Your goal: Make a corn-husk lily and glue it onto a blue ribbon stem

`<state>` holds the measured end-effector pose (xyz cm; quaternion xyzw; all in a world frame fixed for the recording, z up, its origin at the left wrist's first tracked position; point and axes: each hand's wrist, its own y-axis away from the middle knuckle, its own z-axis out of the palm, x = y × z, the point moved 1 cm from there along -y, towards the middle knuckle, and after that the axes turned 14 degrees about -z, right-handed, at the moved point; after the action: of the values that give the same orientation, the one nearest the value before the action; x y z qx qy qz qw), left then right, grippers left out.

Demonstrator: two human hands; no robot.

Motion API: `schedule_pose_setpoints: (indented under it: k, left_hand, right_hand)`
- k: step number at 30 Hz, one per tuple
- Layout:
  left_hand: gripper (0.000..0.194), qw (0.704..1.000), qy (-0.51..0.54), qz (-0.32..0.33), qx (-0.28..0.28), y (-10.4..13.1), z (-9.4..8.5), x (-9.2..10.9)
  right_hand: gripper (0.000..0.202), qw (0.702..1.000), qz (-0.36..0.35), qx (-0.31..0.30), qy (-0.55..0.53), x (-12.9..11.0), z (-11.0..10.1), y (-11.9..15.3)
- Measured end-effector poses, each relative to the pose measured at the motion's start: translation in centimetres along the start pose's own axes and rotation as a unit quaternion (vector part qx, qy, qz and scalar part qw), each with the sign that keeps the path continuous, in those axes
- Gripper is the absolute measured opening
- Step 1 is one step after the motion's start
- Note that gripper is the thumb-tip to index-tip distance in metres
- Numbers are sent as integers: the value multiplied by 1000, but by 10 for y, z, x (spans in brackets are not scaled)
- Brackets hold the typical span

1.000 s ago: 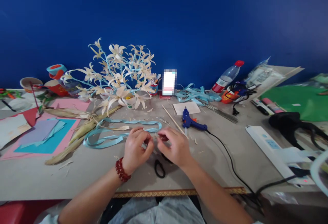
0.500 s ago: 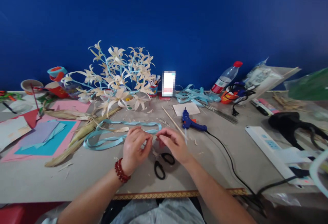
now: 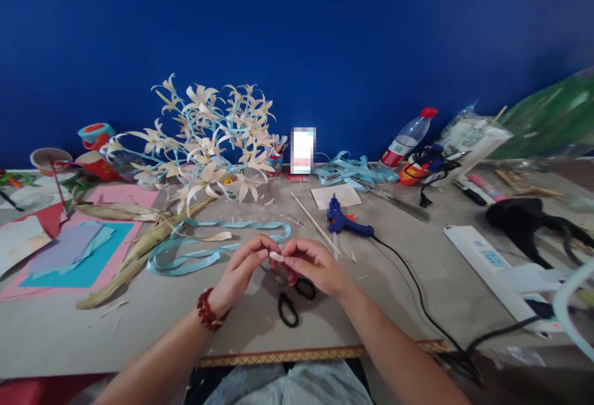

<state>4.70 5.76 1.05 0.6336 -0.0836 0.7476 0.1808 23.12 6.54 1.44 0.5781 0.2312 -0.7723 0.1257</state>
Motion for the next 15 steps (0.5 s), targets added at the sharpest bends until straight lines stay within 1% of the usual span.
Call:
schedule_pose_setpoints:
  k: [2,3,7,12,15]
  left_hand:
    - [15,997,56,-41,-32,-2,1,1]
    - [13,995,69,-57,-40,-2,1,1]
    - [9,990,89,-89,-56,-1,1,2]
    - [12,968,175,-133,-119,4,5,0]
    - [14,959,208,-127,-144,5,7,-1]
  right_hand:
    - [22,1000,-7,-17,13,0,-1,0]
    - [21,1000,-11,-22,20,1,-2,0]
    - [20,999,-8,-26,26,2,-3,0]
    - [23,996,6,-58,-71,1,0,2]
    - [23,988,-8,-72,-138,-1,0,2]
